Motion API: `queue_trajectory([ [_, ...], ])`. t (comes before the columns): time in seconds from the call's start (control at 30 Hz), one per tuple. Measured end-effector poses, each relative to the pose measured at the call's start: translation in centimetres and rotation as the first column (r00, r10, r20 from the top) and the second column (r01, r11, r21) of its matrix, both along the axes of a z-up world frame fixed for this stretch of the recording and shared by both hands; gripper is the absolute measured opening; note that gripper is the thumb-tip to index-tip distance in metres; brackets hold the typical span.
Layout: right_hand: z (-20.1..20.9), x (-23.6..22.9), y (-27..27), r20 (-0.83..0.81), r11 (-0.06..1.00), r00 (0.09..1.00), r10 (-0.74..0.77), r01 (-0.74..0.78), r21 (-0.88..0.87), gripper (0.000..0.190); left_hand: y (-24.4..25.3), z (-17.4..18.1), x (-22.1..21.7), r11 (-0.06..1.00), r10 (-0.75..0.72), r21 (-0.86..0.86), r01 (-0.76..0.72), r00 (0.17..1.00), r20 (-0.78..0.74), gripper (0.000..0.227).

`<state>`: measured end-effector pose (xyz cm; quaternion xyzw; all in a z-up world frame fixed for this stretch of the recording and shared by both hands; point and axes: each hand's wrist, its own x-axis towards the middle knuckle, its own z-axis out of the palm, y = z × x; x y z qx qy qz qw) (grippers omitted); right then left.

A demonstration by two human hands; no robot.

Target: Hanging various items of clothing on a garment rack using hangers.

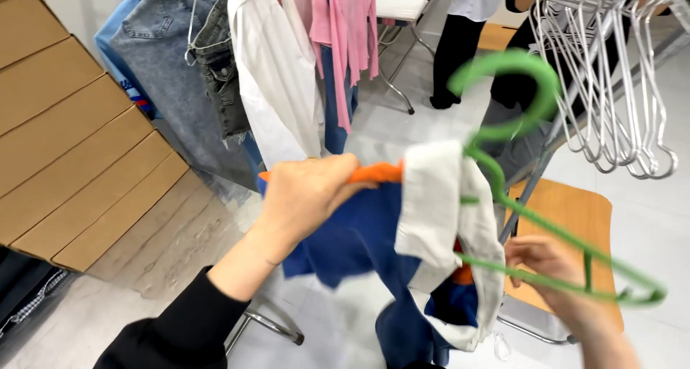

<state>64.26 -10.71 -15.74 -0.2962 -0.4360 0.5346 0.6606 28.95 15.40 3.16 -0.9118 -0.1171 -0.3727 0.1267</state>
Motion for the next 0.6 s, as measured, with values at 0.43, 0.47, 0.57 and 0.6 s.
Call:
queue_trajectory([
  [0.43, 2.1, -0.9, 5.9, 0.585, 0.699, 0.648, -0.488, 0.691, -0.183, 0.025, 0.7, -2.7, -11.0, 0.823, 0.432, 0.344, -0.452, 0.892, 0.136, 0.028],
  [0.47, 4.9, -1.3, 6.1, 0.462, 0.78, 0.744, -0.482, 0.605, -0.16, 0.032, 0.7, -3.2, -11.9, 0.751, 0.457, 0.444, -0.488, 0.87, 0.184, 0.035],
  [0.57, 10.9, -3.3, 5.9, 0.611, 0.848, 0.688, -0.392, 0.528, -0.05, 0.033, 1.9, -5.4, -15.0, 0.617, 0.604, 0.462, -0.637, 0.76, 0.24, 0.035],
  [0.6, 12.1, -4.0, 5.8, 0.613, 0.849, 0.687, -0.39, 0.527, -0.05, 0.033, 2.4, -6.1, -16.3, 0.617, 0.606, 0.46, -0.639, 0.758, 0.24, 0.035],
])
